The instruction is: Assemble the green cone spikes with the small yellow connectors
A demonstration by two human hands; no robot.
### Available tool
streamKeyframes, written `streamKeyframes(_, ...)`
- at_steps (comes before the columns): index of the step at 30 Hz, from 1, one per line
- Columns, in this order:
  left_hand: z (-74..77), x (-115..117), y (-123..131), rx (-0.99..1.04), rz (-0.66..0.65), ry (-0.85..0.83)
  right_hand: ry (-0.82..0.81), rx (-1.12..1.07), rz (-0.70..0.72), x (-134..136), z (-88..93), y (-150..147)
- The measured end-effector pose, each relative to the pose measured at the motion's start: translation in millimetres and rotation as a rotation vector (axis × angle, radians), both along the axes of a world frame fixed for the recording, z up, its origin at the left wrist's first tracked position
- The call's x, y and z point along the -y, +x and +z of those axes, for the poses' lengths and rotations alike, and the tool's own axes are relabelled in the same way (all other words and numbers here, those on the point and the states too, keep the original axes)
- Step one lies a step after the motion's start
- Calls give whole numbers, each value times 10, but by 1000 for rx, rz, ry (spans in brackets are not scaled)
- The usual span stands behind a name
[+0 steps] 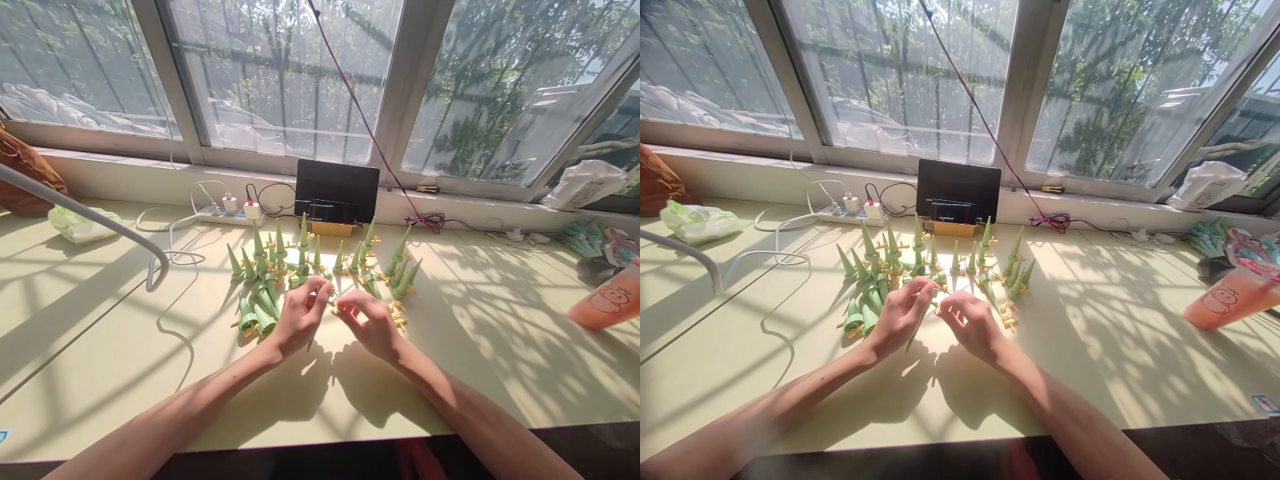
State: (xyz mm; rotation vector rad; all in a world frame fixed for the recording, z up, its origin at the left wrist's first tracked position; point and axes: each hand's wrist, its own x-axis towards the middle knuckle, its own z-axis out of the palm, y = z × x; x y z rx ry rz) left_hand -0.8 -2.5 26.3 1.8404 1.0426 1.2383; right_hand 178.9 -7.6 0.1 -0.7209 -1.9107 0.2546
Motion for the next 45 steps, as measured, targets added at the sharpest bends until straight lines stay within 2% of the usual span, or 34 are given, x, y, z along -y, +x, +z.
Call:
streamKeyframes(6, 162, -47, -74, -194, -46, 72, -12, -11, -10, -12, -16, -7)
streamKeyframes(12, 255, -123, -35, -376, -36, -26, -55, -44, -35, -54, -26, 4)
streamKeyframes(20, 318, -58, 24, -462, 62, -111, -131, -57, -21, -89, -51, 11)
streamKeyframes(28, 465, -88, 75, -545, 55, -67, -144, -105, -50, -116, -52, 11)
streamKeyframes(34, 461, -135, 189, -541, 119, -23, -154, -170, -77, -124, -62, 34)
streamKeyframes(40, 467, -386, 302, -458, -17, 130, -141, -238, -157, -178, -37, 93)
streamKeyframes(45, 247, -356, 228, -293, -17, 160, -119, -217, -154, -176, -46, 78)
